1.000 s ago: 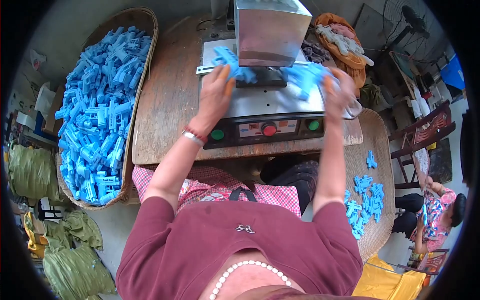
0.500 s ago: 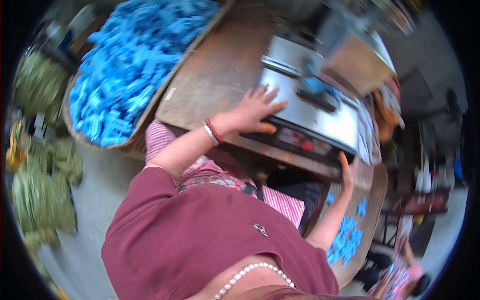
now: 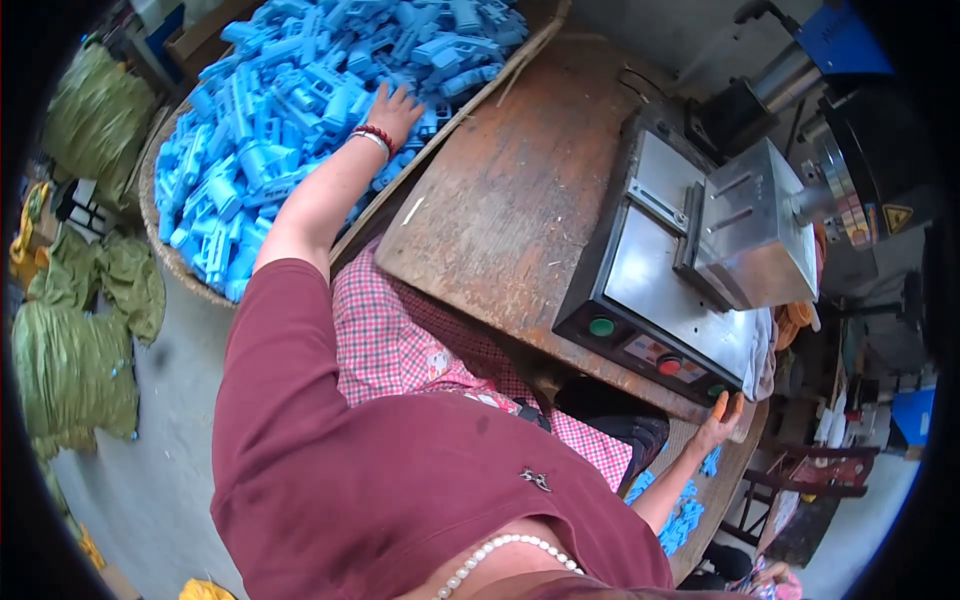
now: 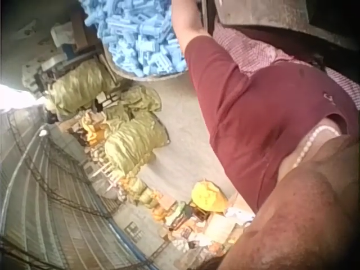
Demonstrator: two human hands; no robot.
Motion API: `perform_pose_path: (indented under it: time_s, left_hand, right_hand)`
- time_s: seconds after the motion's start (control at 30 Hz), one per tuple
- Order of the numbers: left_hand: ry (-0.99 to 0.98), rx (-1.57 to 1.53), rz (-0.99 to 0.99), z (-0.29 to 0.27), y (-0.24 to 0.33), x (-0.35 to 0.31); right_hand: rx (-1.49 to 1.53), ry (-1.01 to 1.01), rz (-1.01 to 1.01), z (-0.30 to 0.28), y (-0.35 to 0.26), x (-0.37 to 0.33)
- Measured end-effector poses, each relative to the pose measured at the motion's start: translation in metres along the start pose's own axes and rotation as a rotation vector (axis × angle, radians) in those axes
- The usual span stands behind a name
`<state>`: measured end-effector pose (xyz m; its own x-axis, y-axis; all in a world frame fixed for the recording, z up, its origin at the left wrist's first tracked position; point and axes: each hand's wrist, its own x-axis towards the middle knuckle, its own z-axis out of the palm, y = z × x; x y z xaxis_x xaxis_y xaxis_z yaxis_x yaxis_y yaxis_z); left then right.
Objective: The person processes blue plastic toy components using a heat-press machine, taking parts from a storage basket, placing them into the machine, and then collecting the processed parts in a collection tray.
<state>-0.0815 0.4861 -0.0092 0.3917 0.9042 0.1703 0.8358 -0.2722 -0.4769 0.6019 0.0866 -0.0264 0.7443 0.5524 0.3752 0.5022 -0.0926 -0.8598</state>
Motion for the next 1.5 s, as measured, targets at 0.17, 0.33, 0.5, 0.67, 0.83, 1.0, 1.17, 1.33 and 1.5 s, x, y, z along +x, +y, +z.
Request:
perform_pose_path:
  time_s: [0.17,0.33,0.5,0.67,0.83,1.0,1.17,1.33,1.5]
  left_hand:
    - [0.094,-0.278,-0.069,-0.024,-0.003,0.023]
    - [0.609,-1.021,-0.188,-0.208,0.055,0.030]
    - [-0.236,-2.188,-0.487,-0.200,0.235,0.040]
    - [0.333,-1.758,-0.109,-0.223,0.262,-0.028]
    - [0.666,-1.090,0.293,-0.248,0.280,-0.053]
    - [0.808,-0.851,0.151,-0.286,0.314,-0.005]
    - [0.711,-0.837,0.202,-0.293,0.381,0.059]
    - [0.505,-0.895,0.329,-0.283,0.331,0.017]
    - [0.176,-0.942,0.561,-0.227,0.269,-0.065]
  right_hand:
    - [-0.219,0.107,-0.209,0.018,-0.078,-0.007]
    - [-0.051,-0.172,-0.150,0.048,-0.090,0.041]
    - [0.014,-0.398,-0.373,0.116,-0.098,0.090]
    - [0.066,-0.422,-0.585,0.162,-0.104,0.108]
    - [-0.087,0.154,-0.775,0.125,-0.109,0.121]
    - [-0.202,0.518,-0.599,-0.054,-0.151,0.047]
    - [-0.164,0.221,-0.345,-0.083,-0.085,0.006]
    - [-0.025,-0.246,0.135,-0.014,-0.037,0.020]
    - [-0.070,-0.398,0.142,-0.002,0.005,0.027]
